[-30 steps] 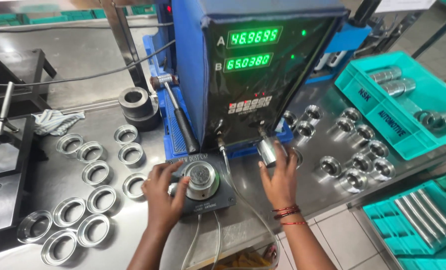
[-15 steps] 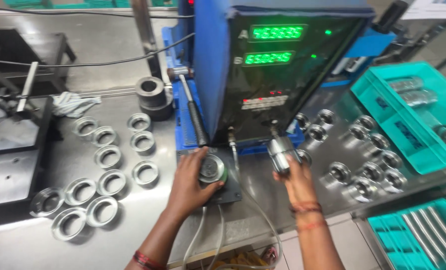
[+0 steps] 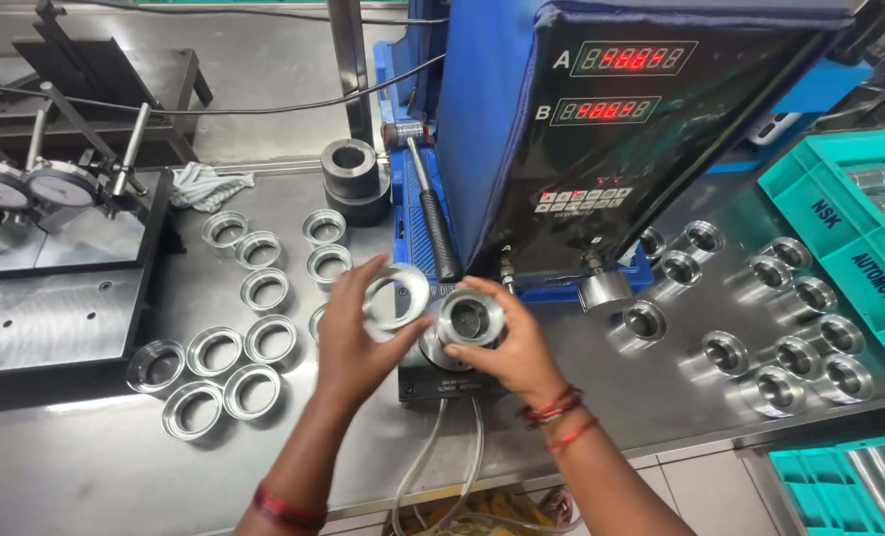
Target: Inspecting metal dust caps using a measurement machine and sorting them into bins.
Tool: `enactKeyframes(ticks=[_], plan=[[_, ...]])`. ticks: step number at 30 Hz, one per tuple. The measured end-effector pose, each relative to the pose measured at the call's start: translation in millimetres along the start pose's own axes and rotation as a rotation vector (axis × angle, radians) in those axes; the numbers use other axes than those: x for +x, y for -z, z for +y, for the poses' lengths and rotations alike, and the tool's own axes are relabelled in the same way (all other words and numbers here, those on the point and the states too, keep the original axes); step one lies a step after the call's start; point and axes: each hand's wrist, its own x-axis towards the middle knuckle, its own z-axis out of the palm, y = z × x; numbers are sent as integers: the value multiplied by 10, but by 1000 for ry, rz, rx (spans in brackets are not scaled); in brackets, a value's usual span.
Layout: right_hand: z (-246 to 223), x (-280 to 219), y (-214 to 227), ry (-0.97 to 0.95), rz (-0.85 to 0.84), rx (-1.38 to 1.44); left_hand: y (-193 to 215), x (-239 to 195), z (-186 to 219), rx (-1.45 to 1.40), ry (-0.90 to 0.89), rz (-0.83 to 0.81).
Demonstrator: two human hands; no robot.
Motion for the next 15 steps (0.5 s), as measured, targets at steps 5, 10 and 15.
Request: enactKeyframes(ticks=[5, 10, 15], plan=[[-12, 7, -190, -31, 58, -275, 271, -603, -516, 244, 117, -15], [-230, -210, -81, 215, 48, -701, 184, -1180, -935, 529, 211, -135], [-51, -569, 1050, -84, 551, -900, 104, -1138, -1036, 652, 188, -130]])
